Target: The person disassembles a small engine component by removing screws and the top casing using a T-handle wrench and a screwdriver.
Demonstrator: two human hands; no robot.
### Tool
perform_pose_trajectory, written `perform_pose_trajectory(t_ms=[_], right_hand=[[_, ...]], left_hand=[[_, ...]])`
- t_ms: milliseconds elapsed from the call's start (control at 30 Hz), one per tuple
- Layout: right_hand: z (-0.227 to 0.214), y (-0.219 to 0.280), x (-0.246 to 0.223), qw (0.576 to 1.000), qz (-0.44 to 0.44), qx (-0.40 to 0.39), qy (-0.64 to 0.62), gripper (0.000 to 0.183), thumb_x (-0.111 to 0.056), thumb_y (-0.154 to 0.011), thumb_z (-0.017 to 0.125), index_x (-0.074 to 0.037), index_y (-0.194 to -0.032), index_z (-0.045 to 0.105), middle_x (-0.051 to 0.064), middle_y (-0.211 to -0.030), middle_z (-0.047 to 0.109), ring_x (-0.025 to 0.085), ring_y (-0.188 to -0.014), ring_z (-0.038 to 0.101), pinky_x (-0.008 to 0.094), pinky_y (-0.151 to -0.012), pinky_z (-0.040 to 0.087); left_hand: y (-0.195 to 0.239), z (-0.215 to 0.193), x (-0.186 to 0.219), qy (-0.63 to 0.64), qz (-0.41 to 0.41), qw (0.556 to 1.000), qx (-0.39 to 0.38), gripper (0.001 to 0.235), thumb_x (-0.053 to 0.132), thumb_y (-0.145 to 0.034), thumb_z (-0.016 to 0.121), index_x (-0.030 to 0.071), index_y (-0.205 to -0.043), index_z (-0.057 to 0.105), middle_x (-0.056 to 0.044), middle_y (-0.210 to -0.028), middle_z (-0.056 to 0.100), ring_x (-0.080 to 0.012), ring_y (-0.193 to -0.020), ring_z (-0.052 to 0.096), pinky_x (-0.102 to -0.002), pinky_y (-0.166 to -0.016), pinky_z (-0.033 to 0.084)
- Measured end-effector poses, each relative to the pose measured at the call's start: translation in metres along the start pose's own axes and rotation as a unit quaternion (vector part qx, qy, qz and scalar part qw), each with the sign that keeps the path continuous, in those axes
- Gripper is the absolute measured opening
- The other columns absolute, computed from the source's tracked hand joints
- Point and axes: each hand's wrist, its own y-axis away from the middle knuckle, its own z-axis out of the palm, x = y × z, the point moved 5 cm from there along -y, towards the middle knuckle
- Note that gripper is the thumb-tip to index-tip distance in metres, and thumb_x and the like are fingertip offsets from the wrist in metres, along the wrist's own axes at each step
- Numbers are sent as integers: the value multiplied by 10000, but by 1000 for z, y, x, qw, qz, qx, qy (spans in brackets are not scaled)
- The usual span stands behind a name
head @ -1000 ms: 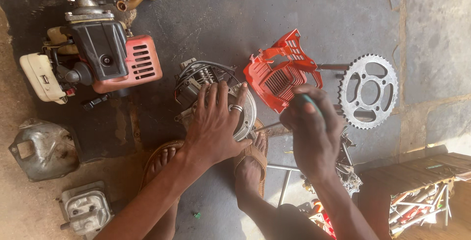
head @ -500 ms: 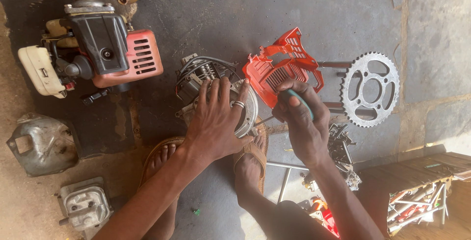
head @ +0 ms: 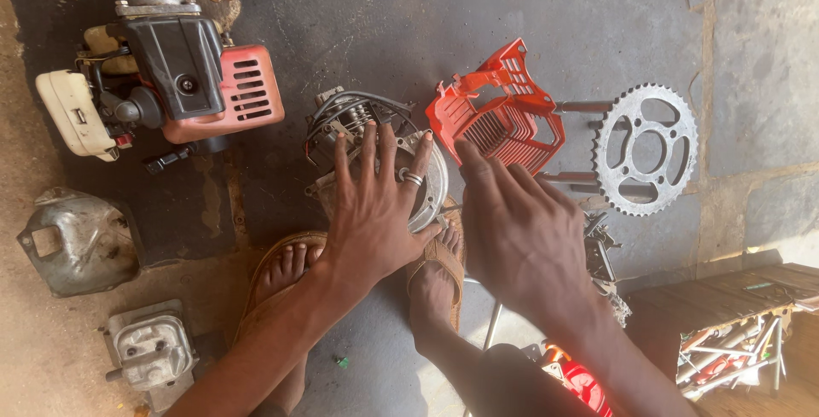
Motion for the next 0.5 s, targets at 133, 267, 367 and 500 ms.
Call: perform_pose_trajectory(t_ms=[133, 267, 367, 500], right_hand=[[6, -3, -1, 993, 57, -47, 97, 129, -5, -905, 580, 0, -1032, 598, 41, -675, 550, 154, -544, 570, 363, -429, 453], [25, -5, 10, 993, -45, 1, 113, 112, 48, -878, 616, -51, -913, 576, 9, -640, 511, 113, -514, 530, 301, -427, 429], [34, -5, 18, 994, -84, 49, 59, 201, 75, -806, 637, -114, -824, 571, -21, -599, 498, 88, -471, 494, 305, -394, 391], [32, 2, 23, 992, -102, 62, 46, 190, 29, -748, 663, -103, -843, 563, -17, -615, 479, 104, -509, 484, 319, -445, 408]], left_hand=[[0, 2, -1, 23, 5, 1000, -11, 1219, 754, -692, 708, 137, -1587, 157, -348, -1528, 310, -471, -1432, 289, -652, -1172, 111], [-1, -1, -2, 49, 28, 998, 8, 1213, 719, -698, 747, 96, -1583, 201, -373, -1493, 347, -484, -1409, 340, -638, -1175, 148], [-1, -6, -3, 54, 37, 997, 30, 1206, 691, -676, 775, 76, -1568, 246, -391, -1467, 376, -496, -1373, 377, -617, -1169, 173], [-5, -7, -3, 62, 49, 996, 30, 1209, 684, -655, 788, 44, -1543, 274, -398, -1426, 408, -501, -1349, 403, -604, -1175, 195]])
